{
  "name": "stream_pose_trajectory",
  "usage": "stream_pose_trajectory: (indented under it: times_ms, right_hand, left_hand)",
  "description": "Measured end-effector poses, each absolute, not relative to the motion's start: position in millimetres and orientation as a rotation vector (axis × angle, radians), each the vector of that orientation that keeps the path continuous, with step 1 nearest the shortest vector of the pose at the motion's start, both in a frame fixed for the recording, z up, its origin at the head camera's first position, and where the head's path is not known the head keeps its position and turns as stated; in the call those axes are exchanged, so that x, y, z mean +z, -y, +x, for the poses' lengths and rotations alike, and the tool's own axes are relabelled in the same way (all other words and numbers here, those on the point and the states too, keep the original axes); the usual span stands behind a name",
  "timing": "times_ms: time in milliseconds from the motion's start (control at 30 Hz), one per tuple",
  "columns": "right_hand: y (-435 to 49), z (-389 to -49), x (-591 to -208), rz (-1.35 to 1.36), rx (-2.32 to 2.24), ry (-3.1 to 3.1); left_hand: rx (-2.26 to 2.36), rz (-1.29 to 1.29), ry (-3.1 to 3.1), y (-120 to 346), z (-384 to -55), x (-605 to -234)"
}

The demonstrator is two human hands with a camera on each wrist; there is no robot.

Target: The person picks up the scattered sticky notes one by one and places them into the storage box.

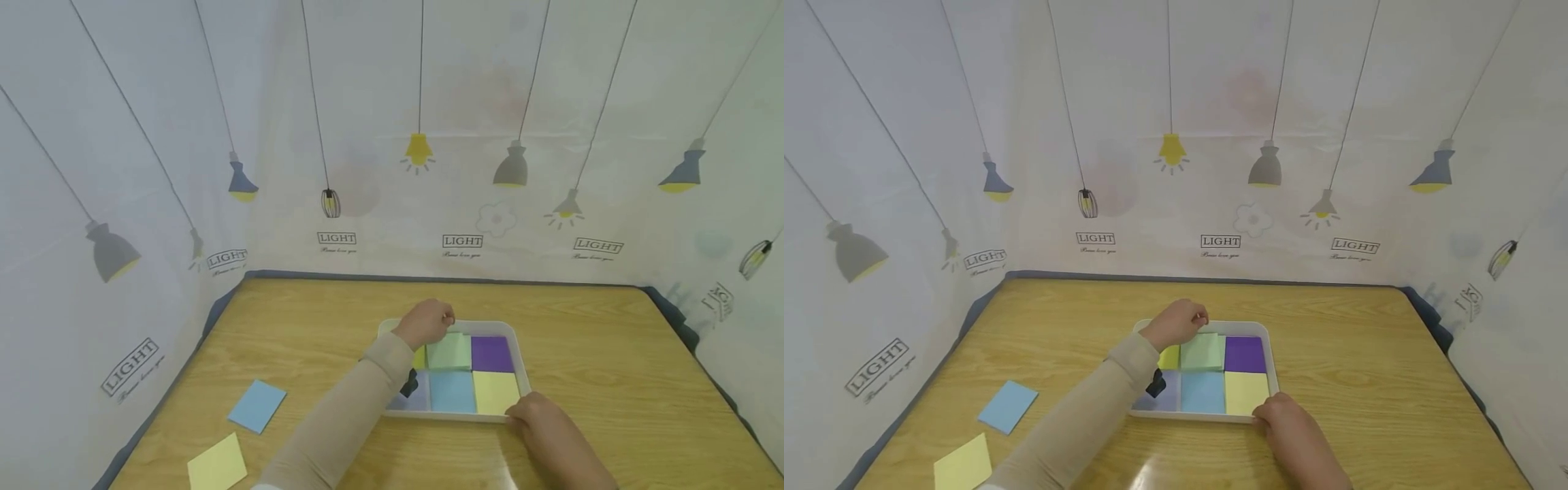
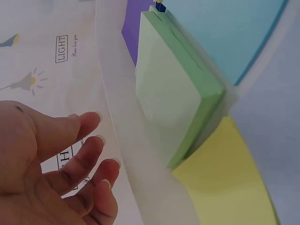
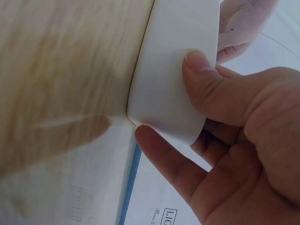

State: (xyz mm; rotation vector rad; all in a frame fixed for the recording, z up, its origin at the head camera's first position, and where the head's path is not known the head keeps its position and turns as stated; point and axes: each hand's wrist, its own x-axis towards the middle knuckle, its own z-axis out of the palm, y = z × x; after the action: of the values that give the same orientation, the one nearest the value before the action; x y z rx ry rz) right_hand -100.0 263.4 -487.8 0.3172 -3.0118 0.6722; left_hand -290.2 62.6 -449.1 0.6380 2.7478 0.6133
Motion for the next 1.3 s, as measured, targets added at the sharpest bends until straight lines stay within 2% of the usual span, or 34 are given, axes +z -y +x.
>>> stream_pose_trajectory:
  times_ms: [300, 567, 933, 1300]
  right_hand:
    - [-259, -102, -486, 0.316, 0.710, 3.032]
    - [-260, -104, -488, 0.346, 0.687, 3.024]
    - [-261, -102, -488, 0.336, 0.733, 2.989]
    - [-262, -102, -490, 0.352, 0.702, 2.978]
  left_hand:
    - [0.589, 0.712, -2.749, -52, -288, -453]
    - [0.583, 0.729, -2.746, -39, -282, -442]
    - [0.580, 0.765, -2.767, -13, -261, -425]
    - [0.571, 0.767, -2.836, 25, -241, -433]
